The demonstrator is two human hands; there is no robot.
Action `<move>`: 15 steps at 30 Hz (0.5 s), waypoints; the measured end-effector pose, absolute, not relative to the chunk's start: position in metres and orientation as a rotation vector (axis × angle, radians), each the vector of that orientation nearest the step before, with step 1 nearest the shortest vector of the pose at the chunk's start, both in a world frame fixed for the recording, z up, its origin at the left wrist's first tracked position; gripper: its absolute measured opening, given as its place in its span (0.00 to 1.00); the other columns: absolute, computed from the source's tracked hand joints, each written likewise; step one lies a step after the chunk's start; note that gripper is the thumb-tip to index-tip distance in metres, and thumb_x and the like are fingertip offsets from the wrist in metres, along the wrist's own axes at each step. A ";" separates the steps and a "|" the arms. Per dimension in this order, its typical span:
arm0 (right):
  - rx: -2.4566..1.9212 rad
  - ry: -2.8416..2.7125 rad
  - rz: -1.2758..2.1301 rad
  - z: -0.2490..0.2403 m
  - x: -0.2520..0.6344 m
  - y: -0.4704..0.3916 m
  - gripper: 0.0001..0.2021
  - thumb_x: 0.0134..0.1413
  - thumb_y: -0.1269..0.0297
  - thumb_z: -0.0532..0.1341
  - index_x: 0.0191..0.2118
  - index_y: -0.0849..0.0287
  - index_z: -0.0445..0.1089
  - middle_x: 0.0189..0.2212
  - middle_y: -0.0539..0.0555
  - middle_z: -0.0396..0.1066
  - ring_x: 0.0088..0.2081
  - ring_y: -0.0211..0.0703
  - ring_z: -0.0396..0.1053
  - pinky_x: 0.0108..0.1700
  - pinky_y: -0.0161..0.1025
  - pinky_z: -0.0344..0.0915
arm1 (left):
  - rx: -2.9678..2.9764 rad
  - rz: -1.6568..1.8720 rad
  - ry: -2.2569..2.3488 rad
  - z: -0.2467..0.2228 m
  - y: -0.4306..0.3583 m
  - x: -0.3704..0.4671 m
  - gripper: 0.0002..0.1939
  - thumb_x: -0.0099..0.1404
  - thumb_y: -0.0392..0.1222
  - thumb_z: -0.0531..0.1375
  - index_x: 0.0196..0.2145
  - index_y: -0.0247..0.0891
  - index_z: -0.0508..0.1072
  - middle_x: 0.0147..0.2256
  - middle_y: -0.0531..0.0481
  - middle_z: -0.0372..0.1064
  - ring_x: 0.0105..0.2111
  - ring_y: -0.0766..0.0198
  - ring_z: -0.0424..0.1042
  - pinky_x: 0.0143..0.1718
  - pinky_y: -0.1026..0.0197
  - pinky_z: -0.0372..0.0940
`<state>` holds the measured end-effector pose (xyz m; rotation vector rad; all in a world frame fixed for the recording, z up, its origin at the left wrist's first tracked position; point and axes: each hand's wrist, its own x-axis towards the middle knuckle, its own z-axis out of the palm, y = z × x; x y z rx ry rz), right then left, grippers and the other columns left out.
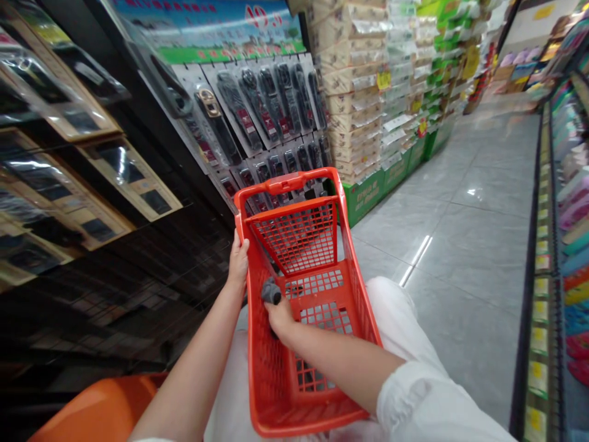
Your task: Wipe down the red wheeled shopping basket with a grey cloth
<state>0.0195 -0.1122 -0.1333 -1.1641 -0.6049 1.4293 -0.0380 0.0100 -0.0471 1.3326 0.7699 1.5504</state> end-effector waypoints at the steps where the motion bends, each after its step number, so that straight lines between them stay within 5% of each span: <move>1: -1.226 -0.541 1.477 -0.139 0.017 -0.121 0.13 0.45 0.66 0.62 0.41 0.58 0.73 0.43 0.56 0.78 0.48 0.52 0.74 0.55 0.49 0.67 | 1.351 1.555 0.775 -0.048 0.011 -0.039 0.33 0.64 0.50 0.61 0.65 0.48 0.58 0.64 0.50 0.58 0.63 0.56 0.59 0.65 0.52 0.53; 5: -1.153 -0.413 1.634 -0.126 0.018 -0.124 0.15 0.49 0.63 0.62 0.44 0.59 0.72 0.44 0.57 0.77 0.47 0.51 0.75 0.53 0.48 0.69 | 1.384 1.560 0.788 -0.052 0.015 -0.043 0.34 0.64 0.52 0.61 0.66 0.48 0.58 0.65 0.50 0.58 0.64 0.56 0.57 0.66 0.52 0.52; 10: -0.796 -0.677 1.514 -0.084 0.040 -0.089 0.20 0.46 0.67 0.63 0.49 0.57 0.71 0.53 0.51 0.73 0.56 0.45 0.69 0.62 0.43 0.61 | 1.368 1.559 0.807 -0.053 0.014 -0.045 0.33 0.66 0.53 0.59 0.66 0.48 0.57 0.65 0.50 0.58 0.65 0.58 0.56 0.66 0.53 0.51; 15: -1.044 -0.758 1.533 -0.090 0.035 -0.110 0.19 0.49 0.70 0.62 0.49 0.56 0.71 0.50 0.52 0.75 0.54 0.47 0.71 0.61 0.47 0.62 | 1.399 1.596 0.872 -0.050 0.010 -0.047 0.31 0.68 0.56 0.55 0.65 0.45 0.58 0.66 0.50 0.54 0.68 0.59 0.49 0.67 0.56 0.46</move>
